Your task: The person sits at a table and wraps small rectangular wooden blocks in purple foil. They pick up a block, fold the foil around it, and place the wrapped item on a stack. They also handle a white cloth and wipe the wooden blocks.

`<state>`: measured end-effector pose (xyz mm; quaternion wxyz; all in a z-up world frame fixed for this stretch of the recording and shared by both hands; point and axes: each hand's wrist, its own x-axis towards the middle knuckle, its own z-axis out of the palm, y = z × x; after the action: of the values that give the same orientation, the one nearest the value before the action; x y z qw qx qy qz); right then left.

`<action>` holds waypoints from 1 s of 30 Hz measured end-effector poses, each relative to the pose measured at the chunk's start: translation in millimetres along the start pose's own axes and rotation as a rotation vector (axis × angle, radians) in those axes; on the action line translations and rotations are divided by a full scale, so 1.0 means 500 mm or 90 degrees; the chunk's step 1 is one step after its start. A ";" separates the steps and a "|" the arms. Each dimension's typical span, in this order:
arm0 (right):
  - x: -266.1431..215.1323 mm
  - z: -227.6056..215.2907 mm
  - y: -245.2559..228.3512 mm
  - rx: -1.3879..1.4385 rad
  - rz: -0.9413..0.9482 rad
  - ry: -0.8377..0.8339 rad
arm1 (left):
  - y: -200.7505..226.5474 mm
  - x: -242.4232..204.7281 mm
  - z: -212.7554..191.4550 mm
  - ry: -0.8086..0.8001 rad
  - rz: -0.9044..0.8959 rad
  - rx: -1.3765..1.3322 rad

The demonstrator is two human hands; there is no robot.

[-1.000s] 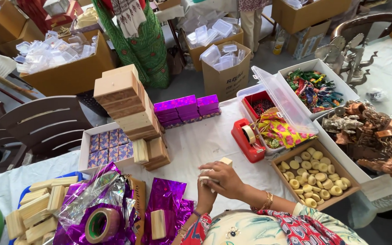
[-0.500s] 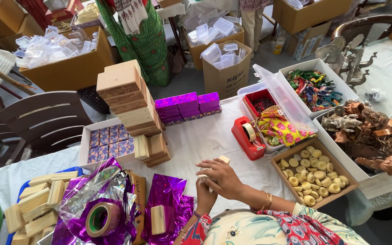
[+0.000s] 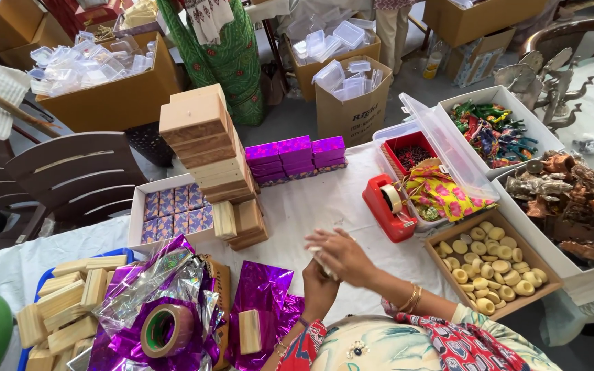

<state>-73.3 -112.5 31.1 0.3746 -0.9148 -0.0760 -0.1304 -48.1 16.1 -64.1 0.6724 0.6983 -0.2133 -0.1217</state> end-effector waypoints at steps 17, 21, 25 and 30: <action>0.055 0.040 0.157 0.160 0.258 0.059 | 0.095 0.046 -0.036 -0.044 -0.091 -0.115; 0.046 0.055 0.038 0.115 0.105 0.033 | -0.064 0.063 -0.033 -0.049 -0.054 -0.072; 0.064 0.050 0.068 0.079 0.104 0.040 | -0.006 0.062 -0.042 -0.055 -0.057 -0.068; 0.053 0.054 0.104 0.188 0.289 0.063 | 0.047 0.057 -0.051 -0.041 -0.101 -0.122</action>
<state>-30.9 -129.3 -14.0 0.5265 -0.8366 0.1314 -0.0752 -14.6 25.4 -35.6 0.7167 0.6415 -0.1664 -0.2169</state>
